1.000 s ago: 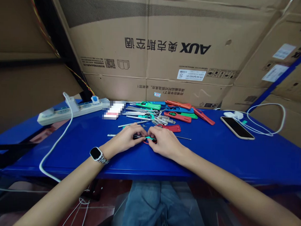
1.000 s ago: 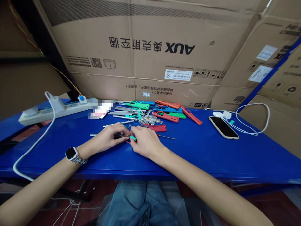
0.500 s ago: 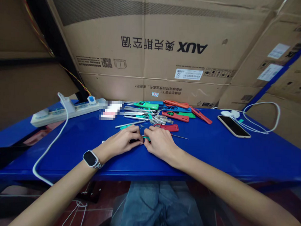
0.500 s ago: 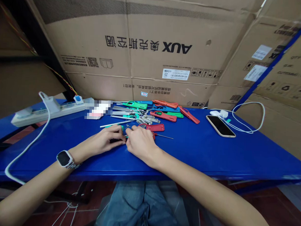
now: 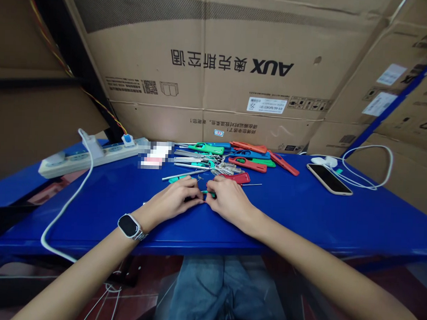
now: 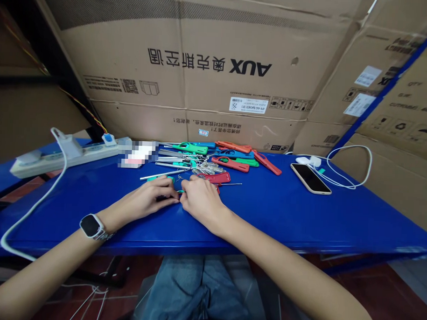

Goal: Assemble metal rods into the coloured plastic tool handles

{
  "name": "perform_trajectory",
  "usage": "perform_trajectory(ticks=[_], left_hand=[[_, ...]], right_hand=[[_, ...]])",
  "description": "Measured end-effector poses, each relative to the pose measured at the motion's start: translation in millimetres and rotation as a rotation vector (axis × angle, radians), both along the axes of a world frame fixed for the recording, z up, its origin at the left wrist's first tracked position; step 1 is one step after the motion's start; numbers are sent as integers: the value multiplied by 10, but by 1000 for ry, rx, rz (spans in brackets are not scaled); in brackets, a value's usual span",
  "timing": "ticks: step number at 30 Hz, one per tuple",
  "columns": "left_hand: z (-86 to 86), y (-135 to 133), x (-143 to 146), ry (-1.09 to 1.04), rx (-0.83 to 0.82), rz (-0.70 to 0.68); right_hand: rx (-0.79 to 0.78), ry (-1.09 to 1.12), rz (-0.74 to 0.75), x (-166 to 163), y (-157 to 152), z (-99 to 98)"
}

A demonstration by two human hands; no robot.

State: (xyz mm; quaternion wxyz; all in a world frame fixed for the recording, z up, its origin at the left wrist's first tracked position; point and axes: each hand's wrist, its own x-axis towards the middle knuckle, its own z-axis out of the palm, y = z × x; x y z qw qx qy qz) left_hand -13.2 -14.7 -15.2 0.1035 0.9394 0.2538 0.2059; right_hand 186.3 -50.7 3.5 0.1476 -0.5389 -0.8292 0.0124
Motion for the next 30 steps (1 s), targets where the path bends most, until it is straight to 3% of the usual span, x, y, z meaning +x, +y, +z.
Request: perform_trajectory(ticks=[17,30], left_hand=[[-7,1,-6,-3,68,-25],[-27,8,-9,35,120,-15]], right_hand=[[-28,-215,19,-87,-87,128],[-27,-153,58,-2,-48,104]])
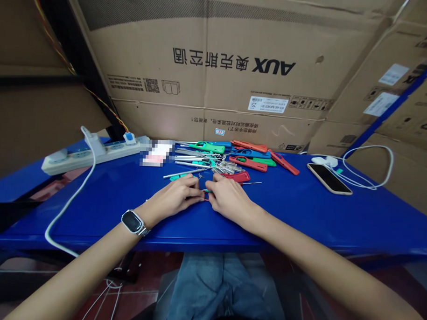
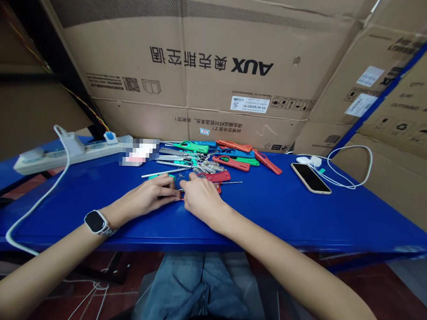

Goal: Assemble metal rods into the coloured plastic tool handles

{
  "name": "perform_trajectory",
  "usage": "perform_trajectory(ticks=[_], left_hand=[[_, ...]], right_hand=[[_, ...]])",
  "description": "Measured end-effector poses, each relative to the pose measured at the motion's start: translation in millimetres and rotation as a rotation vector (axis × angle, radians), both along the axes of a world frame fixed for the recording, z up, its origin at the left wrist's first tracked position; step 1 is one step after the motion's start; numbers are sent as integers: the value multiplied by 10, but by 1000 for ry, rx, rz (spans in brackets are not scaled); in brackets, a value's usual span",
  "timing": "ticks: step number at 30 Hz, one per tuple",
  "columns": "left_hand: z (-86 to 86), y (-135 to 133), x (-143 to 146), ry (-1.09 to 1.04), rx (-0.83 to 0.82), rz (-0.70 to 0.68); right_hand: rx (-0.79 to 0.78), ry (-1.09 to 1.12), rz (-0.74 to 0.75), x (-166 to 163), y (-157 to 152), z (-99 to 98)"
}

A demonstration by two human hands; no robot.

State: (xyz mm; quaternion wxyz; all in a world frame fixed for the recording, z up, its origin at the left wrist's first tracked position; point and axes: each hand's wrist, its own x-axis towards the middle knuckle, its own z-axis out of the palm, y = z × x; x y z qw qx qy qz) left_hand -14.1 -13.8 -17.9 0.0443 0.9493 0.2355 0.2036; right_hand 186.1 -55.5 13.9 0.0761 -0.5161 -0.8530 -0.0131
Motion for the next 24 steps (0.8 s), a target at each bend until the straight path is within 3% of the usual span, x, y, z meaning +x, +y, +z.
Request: perform_trajectory(ticks=[8,12,15,18,24], left_hand=[[47,-29,8,-69,-79,-8],[110,-105,64,-99,-69,93],[117,-124,130,-40,-55,141],[92,-90,179,35,-31,132],[34,24,144,88,61,75]], right_hand=[[0,192,58,183,-66,-134],[-79,445,108,294,-24,-152],[-34,545,81,431,140,-99],[4,441,72,597,394,-32],[-79,161,98,694,714,3]])
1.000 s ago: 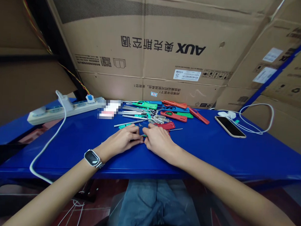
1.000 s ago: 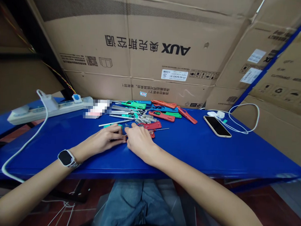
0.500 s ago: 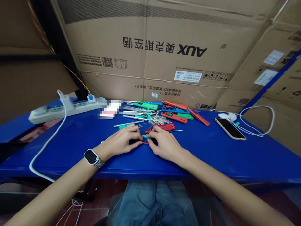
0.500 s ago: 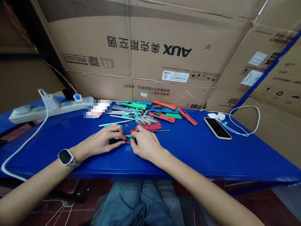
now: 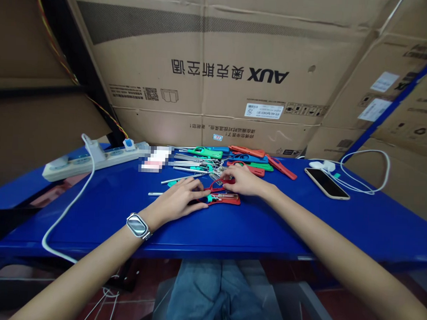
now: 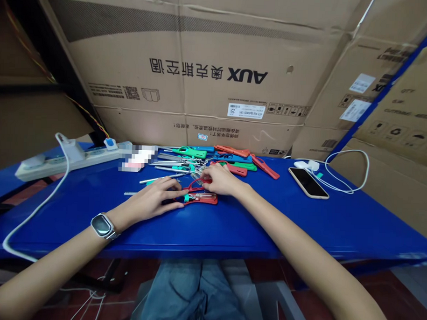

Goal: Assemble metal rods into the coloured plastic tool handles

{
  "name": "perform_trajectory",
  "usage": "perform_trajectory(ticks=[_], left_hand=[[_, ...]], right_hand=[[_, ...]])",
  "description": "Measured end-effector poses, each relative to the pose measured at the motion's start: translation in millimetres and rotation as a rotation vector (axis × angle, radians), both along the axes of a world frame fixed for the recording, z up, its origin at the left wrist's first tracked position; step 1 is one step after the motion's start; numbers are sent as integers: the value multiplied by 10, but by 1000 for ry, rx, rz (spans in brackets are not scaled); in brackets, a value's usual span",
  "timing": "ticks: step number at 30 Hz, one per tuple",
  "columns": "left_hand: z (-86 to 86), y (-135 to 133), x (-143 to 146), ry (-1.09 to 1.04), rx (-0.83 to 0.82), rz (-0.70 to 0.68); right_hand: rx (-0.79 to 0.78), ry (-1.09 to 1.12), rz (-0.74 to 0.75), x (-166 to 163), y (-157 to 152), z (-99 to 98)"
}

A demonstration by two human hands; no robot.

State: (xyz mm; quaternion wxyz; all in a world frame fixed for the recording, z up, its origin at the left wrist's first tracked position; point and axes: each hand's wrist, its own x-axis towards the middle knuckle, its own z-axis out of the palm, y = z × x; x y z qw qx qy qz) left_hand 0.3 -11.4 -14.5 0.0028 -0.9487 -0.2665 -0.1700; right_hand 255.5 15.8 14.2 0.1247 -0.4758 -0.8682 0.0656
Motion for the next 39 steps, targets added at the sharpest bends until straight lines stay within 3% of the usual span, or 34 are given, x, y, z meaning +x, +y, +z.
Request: perform_trajectory(ticks=[7,15,20,25,32,39], left_hand=[[2,-38,-42,-13,-13,20],[96,-109,-23,-424,-36,198],[91,-74,-14,-567,59,224],[100,-46,-55,-552,133,150],[96,-59,-111,-527,174,165],[104,-91,-69,-605,303,180]], right_hand=[[-101,231,43,-60,48,-63],[282,251,81,-171,-188,95],[304,330,196,-256,-286,81],[148,442,217,-228,-336,37],[-253,615,151,-144,-394,-17],[-655,736,188,-191,-453,91]])
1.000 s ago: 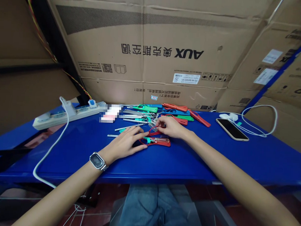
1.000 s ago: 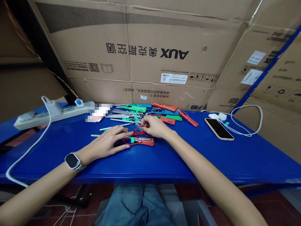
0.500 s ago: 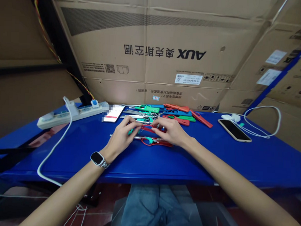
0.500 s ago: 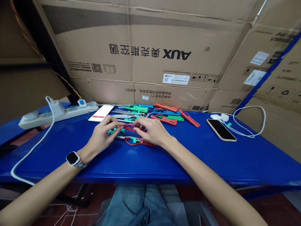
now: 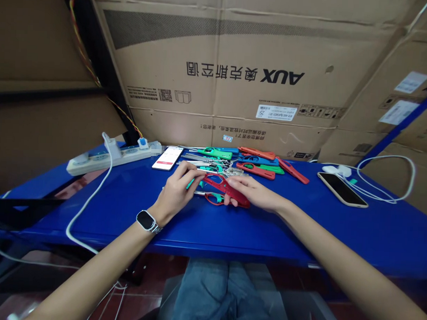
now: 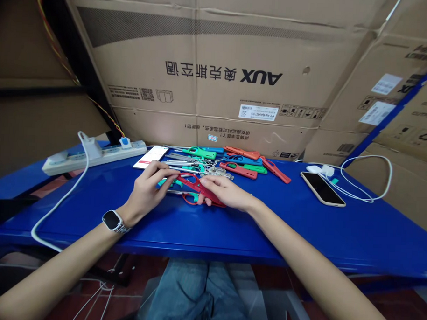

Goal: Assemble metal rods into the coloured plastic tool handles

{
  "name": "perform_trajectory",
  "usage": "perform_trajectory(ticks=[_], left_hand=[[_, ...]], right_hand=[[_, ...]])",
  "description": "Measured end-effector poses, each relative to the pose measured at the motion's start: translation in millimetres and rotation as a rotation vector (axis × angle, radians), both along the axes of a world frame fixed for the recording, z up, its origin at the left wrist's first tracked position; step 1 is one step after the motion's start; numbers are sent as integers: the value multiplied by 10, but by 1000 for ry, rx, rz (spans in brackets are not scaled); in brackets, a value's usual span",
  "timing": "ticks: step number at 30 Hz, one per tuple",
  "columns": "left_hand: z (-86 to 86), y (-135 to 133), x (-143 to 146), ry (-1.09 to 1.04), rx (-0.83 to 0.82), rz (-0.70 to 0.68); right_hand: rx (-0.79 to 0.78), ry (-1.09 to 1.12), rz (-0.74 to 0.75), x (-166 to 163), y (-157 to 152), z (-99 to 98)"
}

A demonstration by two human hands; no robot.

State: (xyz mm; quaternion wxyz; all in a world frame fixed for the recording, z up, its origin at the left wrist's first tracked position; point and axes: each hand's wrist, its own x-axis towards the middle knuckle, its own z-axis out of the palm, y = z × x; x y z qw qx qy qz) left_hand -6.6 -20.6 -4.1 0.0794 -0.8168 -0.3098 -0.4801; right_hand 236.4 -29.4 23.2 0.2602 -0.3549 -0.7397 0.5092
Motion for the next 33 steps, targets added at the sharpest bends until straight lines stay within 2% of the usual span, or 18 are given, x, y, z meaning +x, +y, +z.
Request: perform_trajectory(ticks=[3,7,10,14,19,28,33], left_hand=[[19,-17,-14,-8,-20,-48],[51,-24,-50,-59,-118,-86],[51,0,-67,-95,-178,-71],[18,50,-80,-62,-255,-71],[-19,77,-93,5,-323,-66],[-55,81,-97,77,-402,-64],[-60,40,-57,206,-456,-113]], right_hand=[[54,-44,-50,19,13,9],[390,-175,-167,84,15,-94],[629,-349,-167,113,-22,-199],[805,-490,-182,106,-74,-289],[848,-556,-218,82,-103,-335],[833,-561,-165,109,-130,-372],[819,-554,-150,109,-104,-364]])
